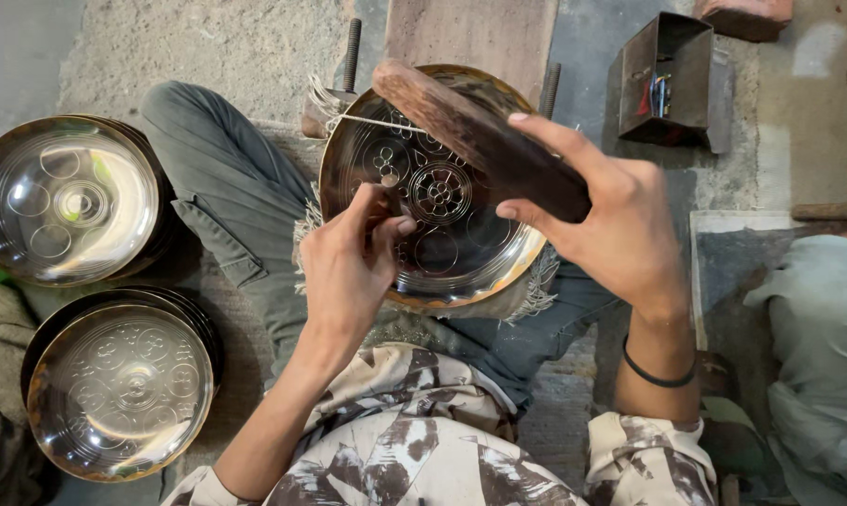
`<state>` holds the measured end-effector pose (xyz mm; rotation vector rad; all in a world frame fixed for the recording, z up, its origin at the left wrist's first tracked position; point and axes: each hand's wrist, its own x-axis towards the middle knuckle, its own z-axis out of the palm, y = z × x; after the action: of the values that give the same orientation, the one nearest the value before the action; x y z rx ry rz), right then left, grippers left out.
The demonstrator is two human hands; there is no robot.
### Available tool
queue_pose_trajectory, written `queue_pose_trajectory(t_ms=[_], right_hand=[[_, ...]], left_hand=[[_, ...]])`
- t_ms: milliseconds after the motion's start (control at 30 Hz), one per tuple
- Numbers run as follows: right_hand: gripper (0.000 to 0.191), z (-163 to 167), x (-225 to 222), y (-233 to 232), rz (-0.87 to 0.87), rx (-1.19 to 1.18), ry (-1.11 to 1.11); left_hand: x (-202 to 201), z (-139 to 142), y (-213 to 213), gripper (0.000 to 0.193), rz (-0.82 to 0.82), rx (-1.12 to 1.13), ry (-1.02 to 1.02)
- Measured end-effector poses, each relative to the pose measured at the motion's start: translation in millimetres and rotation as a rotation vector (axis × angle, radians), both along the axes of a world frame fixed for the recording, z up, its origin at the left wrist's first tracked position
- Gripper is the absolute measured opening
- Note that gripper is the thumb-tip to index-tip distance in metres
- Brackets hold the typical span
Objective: The person sits on the floor and uses a chisel and wooden mallet to engrave a decorative pattern into a metal plate. They repeatedly strike the chisel to create indentations, adjusting the tool position as the design progresses.
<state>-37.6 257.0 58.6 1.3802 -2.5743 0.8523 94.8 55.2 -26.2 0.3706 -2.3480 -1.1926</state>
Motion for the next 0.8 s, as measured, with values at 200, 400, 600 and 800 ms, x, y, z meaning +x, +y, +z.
queue_pose_trajectory(t_ms=[200,400,600,800], right_hand=[[0.062,13,-9,-2,-0.005,0.044,0.138],[0.059,25,-12,-5,0.005,-0.032,0.217],[0.055,30,-14,-3,0.016,-0.042,0.233],[0.058,27,-16,-1,-0.02,-0.059,0.175]], left_hand=[[1,5,1,0.025,0.004,0.024,0.012],[1,2,0,0.019,-0.024,0.061,0.024],[3,-2,7,0.015,0.039,0.021,0.018],[7,-1,12,0.019,0.041,0.056,0.078]])
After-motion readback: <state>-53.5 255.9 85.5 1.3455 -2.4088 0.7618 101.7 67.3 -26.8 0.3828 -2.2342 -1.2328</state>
